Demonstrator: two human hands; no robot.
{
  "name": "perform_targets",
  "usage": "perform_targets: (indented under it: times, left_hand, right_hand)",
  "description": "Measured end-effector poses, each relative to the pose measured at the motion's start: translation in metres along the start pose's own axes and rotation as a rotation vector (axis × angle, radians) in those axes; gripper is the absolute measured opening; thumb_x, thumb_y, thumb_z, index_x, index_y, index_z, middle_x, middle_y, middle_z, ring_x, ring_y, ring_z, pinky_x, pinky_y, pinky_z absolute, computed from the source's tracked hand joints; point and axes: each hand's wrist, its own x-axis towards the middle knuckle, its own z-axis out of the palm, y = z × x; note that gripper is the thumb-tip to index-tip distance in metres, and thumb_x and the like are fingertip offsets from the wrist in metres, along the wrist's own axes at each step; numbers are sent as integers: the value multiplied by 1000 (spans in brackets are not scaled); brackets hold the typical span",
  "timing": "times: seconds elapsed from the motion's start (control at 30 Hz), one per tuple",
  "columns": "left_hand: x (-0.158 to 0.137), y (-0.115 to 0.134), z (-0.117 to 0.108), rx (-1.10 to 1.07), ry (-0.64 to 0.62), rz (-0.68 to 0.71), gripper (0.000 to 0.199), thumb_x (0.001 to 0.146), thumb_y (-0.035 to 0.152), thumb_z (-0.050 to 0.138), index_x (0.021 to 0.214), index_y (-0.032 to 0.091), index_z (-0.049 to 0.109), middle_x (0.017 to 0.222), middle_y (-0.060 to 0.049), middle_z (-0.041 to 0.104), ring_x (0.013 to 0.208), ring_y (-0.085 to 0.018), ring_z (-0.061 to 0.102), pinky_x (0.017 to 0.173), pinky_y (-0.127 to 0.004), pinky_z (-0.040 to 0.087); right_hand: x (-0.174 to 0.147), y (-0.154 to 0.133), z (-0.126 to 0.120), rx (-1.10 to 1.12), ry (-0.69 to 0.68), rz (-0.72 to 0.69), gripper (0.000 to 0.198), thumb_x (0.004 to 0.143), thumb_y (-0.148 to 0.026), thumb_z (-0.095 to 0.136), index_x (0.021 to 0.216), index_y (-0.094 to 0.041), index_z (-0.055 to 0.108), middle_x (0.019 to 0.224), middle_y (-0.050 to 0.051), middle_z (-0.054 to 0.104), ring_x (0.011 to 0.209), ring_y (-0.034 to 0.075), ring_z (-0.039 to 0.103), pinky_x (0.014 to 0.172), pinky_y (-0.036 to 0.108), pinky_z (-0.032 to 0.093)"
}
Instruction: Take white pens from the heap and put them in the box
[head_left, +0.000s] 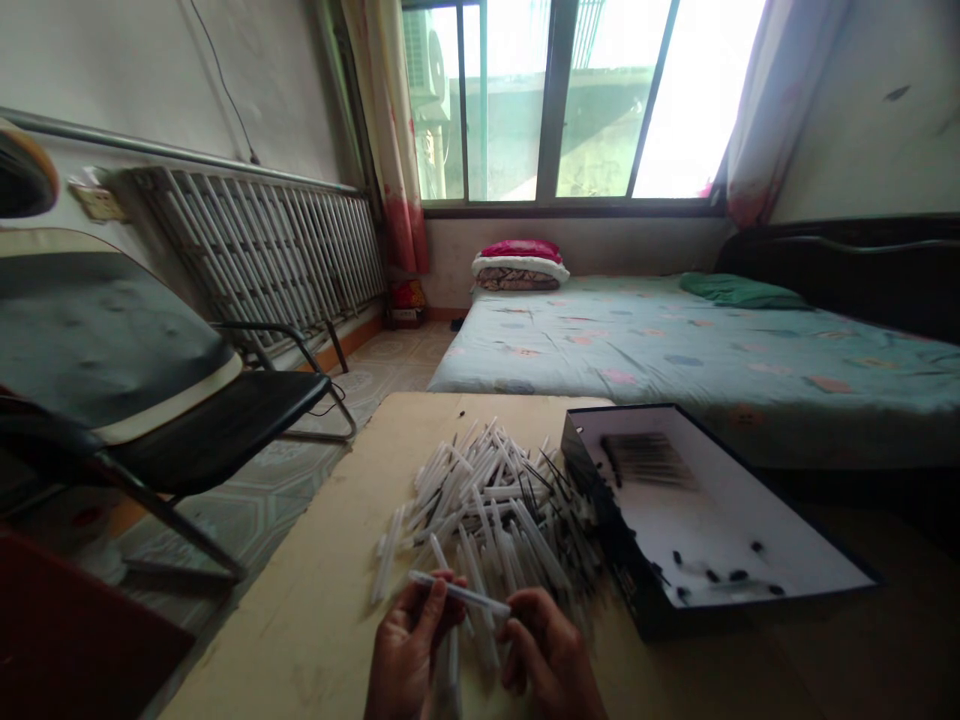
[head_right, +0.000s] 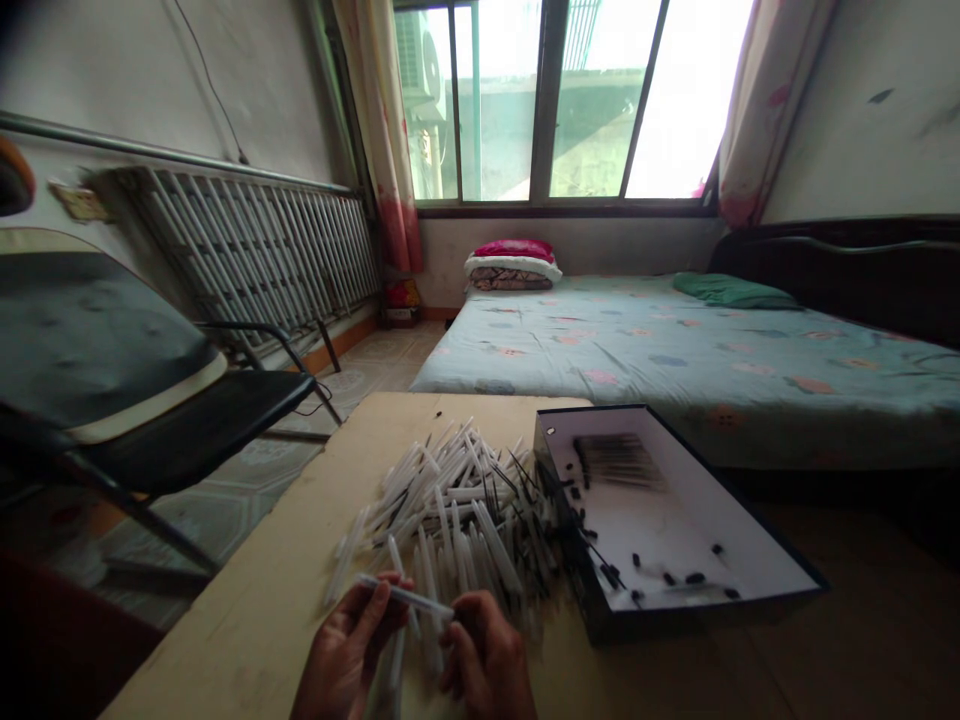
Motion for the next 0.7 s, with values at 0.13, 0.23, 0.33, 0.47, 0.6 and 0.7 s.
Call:
perform_targets:
  times: [0.13,0.23,0.33,0.47,0.6,0.7]
  left_hand:
    - [0,1,0,-7,2,-14,28,57,28,78,80,15,68,75,-4,73,75,-20,67,66,-25,53]
    - [-1,2,1,-14,7,-12,27,58,28,77,80,15,68,75,-4,73,73,-18,66,65,-25,53]
    - [-1,3,1,-18,10,-8,25,58,27,77,78,15,68,74,-3,73,70,-16,65,64,-24,52]
    - [8,14,-6,-64,48,45,23,57,27,77,75,16,67,72,-2,72,65,-13,64,61,-20,51]
    - [23,36,-21,-163,207,185,17,63,30,72,72,18,64,65,2,70,54,-9,60,54,-18,50]
    - [26,44,-23,-179,288,232,15,63,29,71,71,19,63,61,4,68,49,-7,57,48,-16,47]
  right_hand:
    - [1,-4,-2,-17,-30,32,38,82,-51,48,93,-15,53,65,1,58,37,7,51,35,16,37]
    - [0,-8,-4,-95,-58,11,37,85,-49,43,82,-15,56,64,2,60,35,5,50,33,14,33]
    - [-1,-9,-4,-136,-30,-26,37,83,-49,45,75,-15,56,59,1,58,35,5,49,33,13,33]
    - [-1,-12,-6,-234,44,-101,35,82,-48,48,70,-16,56,52,-3,51,36,6,45,33,14,33]
    - [1,-18,-16,-282,136,-130,34,81,-47,50,67,-16,57,52,-4,47,38,7,44,36,16,35]
    - [4,-21,-21,-200,186,-65,34,82,-47,49,70,-16,56,53,-4,47,39,8,45,37,17,35]
